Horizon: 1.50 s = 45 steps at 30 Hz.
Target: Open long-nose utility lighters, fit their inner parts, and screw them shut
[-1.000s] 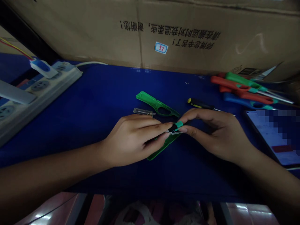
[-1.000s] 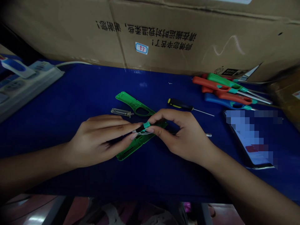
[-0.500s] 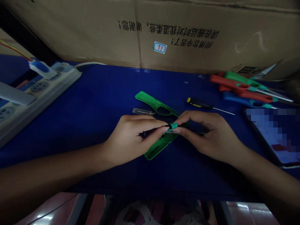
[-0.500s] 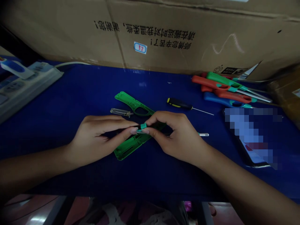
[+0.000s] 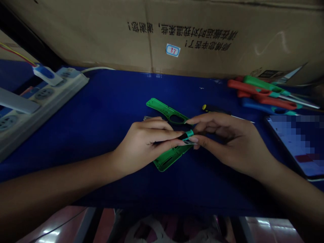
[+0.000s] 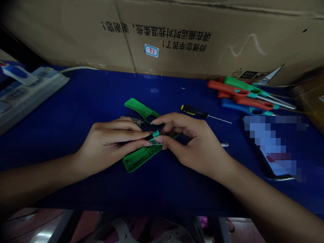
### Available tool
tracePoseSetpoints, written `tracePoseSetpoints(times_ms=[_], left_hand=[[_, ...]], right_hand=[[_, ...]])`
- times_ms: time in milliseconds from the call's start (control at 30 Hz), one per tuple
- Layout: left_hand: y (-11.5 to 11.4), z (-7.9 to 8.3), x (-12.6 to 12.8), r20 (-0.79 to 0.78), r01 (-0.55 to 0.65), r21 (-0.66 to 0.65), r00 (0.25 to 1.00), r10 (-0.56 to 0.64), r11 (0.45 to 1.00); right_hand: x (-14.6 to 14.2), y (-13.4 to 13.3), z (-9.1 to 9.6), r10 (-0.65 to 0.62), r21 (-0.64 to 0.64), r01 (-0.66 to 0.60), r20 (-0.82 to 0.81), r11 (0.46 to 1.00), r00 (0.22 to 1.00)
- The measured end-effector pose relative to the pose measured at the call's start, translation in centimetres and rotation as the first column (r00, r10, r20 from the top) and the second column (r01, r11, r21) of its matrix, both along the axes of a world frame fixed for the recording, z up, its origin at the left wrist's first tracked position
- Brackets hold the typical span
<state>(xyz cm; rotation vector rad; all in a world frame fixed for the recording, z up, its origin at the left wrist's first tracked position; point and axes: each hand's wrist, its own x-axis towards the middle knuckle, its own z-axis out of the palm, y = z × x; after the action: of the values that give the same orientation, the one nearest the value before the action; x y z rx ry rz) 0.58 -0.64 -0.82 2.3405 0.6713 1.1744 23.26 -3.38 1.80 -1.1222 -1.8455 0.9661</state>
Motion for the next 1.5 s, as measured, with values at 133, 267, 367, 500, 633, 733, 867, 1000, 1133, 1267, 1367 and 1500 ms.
tracePoseSetpoints(times_ms=[133,267,367,500,633,733,867,1000,1133,1267,1367,1500], left_hand=[[0.1,-0.2,0.0,0.018,0.025,0.024,1.000,-0.025,0.999],[0.0,0.2,-0.1,-0.019,0.008,0.041,1.000,-0.007,0.999],[-0.1,0.8,-0.4,-0.073,0.006,0.074,0.997,-0.001,0.997],[-0.4,1.3,-0.9,-0.262,-0.005,0.122,0.964,0.037,0.993],[-0.9,1.2,-1.1,-0.425,-0.010,0.068,0.904,0.038,0.998],[-1.2,1.1,-1.0,-0.437,-0.013,-0.009,0.899,0.008,1.000],[-1.1,1.0,-1.1,-0.443,0.008,-0.036,0.896,-0.023,0.999],[-0.8,0.9,-1.2,-0.476,-0.005,0.008,0.879,0.008,1.000],[-0.7,0.8,-1.0,-0.504,0.006,0.011,0.864,0.000,1.000],[-0.9,0.7,-0.9,-0.522,0.025,0.013,0.853,-0.015,1.000],[-0.9,0.7,-0.8,-0.536,0.029,0.008,0.844,-0.020,1.000],[-1.1,0.7,-0.8,-0.547,0.030,0.006,0.837,-0.021,1.000]], right_hand=[[-0.1,0.0,0.0,0.064,-0.015,-0.064,-0.019,0.998,0.998],[-0.2,0.2,0.3,0.077,-0.045,-0.077,-0.007,0.996,0.997],[0.0,0.4,0.3,0.057,-0.064,-0.055,0.016,0.996,0.998],[0.5,0.8,0.0,0.042,-0.110,-0.035,0.068,0.993,0.997],[0.9,0.9,0.0,0.073,-0.100,-0.060,0.133,0.993,0.988],[1.0,0.8,0.3,0.078,-0.097,-0.062,0.171,0.993,0.982],[1.0,0.7,0.8,0.041,-0.097,-0.021,0.216,0.995,0.975],[1.0,0.8,0.6,0.025,-0.079,-0.006,0.237,0.997,0.971],[1.0,0.8,0.1,0.034,-0.024,-0.028,0.264,0.999,0.964],[0.9,0.6,-0.2,0.033,0.010,-0.037,0.280,0.999,0.959],[0.8,0.4,-0.2,0.026,0.014,-0.031,0.289,0.999,0.957],[0.6,0.5,-0.4,0.012,0.003,-0.014,0.299,1.000,0.954]])
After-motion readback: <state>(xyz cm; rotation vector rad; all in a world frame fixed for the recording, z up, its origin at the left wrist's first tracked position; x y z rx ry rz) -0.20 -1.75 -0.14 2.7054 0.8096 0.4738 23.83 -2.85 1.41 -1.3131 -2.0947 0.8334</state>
